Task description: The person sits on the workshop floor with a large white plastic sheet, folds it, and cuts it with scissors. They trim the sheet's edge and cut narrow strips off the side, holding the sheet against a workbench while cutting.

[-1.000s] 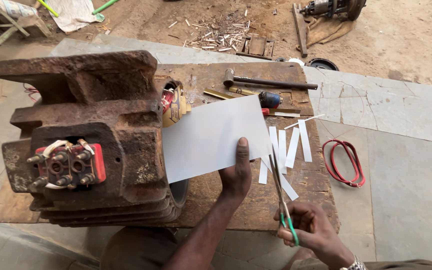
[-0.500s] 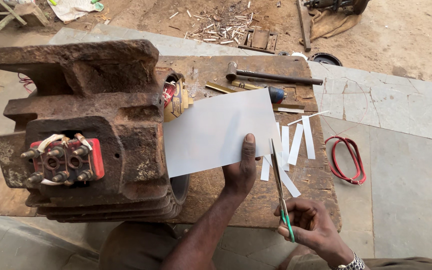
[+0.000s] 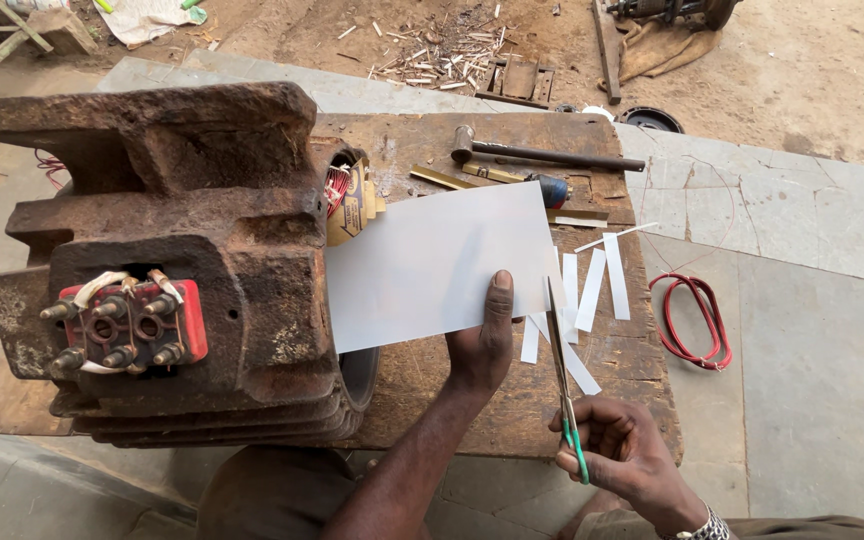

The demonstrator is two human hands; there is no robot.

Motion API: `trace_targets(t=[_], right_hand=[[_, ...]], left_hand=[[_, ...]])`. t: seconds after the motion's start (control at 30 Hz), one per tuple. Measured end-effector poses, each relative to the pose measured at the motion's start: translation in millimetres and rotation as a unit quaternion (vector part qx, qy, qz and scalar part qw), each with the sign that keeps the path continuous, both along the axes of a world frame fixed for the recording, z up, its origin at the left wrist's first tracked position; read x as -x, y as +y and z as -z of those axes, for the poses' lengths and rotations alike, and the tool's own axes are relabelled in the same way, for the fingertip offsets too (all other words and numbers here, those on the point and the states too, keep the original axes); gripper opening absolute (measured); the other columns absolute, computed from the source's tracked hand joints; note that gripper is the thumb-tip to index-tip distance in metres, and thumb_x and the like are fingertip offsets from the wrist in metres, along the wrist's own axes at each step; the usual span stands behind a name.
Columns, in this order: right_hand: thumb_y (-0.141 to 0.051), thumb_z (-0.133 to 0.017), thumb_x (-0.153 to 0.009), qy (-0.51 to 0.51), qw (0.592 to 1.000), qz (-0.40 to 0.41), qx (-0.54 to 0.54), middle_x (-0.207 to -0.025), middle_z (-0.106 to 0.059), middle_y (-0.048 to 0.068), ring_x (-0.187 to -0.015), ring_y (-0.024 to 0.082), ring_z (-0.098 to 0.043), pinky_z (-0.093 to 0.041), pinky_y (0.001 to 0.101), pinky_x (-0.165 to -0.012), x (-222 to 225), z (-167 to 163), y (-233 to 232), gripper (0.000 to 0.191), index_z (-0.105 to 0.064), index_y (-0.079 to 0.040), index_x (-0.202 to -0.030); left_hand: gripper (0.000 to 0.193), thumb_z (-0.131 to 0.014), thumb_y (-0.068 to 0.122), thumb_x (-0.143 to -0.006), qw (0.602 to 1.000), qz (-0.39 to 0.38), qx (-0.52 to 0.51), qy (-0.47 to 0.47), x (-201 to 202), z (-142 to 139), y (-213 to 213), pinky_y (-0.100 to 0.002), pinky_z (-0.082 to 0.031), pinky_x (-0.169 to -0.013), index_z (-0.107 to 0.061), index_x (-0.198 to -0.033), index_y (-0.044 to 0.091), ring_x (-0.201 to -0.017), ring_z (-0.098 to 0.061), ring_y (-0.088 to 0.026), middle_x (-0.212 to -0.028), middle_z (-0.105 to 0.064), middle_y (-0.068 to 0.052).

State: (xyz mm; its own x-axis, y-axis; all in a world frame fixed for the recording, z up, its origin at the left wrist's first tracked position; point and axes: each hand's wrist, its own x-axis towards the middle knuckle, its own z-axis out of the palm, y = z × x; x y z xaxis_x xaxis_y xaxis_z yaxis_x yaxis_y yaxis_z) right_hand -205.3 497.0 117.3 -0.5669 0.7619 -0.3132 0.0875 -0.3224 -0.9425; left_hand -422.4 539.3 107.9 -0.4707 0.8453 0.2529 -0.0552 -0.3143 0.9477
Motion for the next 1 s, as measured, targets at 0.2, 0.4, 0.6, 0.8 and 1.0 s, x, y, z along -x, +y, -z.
trace_targets(t=[0.2,0.4,0.6,0.8,1.0], right_hand=[[-0.012,-0.090,-0.070,-0.010,1.000,0.000,-0.004,-0.068,-0.066,0.002,-0.061,0.009,-0.060,-0.049,0.0260,-0.054,-0.4,-0.7,-0.8,0.039,-0.074,0.006,-0.101],[-0.011,-0.090,-0.069,-0.014,1.000,0.006,0.005,-0.066,-0.066,0.003,-0.059,0.010,-0.059,-0.048,0.0267,-0.052,-0.6,1.9,-0.1,0.039,-0.074,0.006,-0.100],[-0.009,-0.089,-0.070,-0.001,1.000,0.012,0.006,-0.068,-0.066,0.002,-0.061,0.008,-0.059,-0.047,0.0259,-0.054,-1.0,6.5,-1.1,0.038,-0.073,0.006,-0.101],[-0.007,-0.088,-0.071,0.006,1.000,0.022,-0.006,-0.069,-0.068,0.002,-0.061,0.007,-0.058,-0.045,0.0247,-0.053,-2.3,13.8,-1.7,0.037,-0.073,0.006,-0.102],[-0.006,-0.089,-0.071,-0.003,1.000,0.027,-0.005,-0.069,-0.068,0.002,-0.061,0.007,-0.060,-0.048,0.0243,-0.053,-1.1,14.2,-2.2,0.037,-0.073,0.005,-0.102]], left_hand=[[0.050,-0.053,0.044,-0.106,1.000,-0.007,0.010,0.015,0.7,0.1,0.2,-0.034,-0.059,-0.083,-0.056,-0.124,-0.003,-0.101,-0.067,-0.021,-0.106,-0.064,-0.014],[0.052,-0.052,0.044,-0.106,1.000,-0.003,0.009,0.020,0.6,1.2,1.6,-0.035,-0.060,-0.085,-0.053,-0.128,-0.004,-0.105,-0.067,-0.023,-0.110,-0.062,-0.016],[0.055,-0.053,0.045,-0.105,1.000,0.009,0.026,0.009,0.6,1.5,0.7,-0.036,-0.060,-0.086,-0.053,-0.129,-0.005,-0.105,-0.067,-0.024,-0.111,-0.063,-0.017],[0.055,-0.052,0.045,-0.105,0.999,0.010,0.028,0.012,1.1,-0.8,0.2,-0.035,-0.059,-0.087,-0.055,-0.128,-0.005,-0.106,-0.067,-0.024,-0.111,-0.063,-0.017],[0.048,-0.052,0.041,-0.105,0.999,0.011,0.038,0.008,-0.1,-4.4,0.1,-0.034,-0.060,-0.079,-0.059,-0.122,-0.004,-0.096,-0.069,-0.022,-0.102,-0.066,-0.013]])
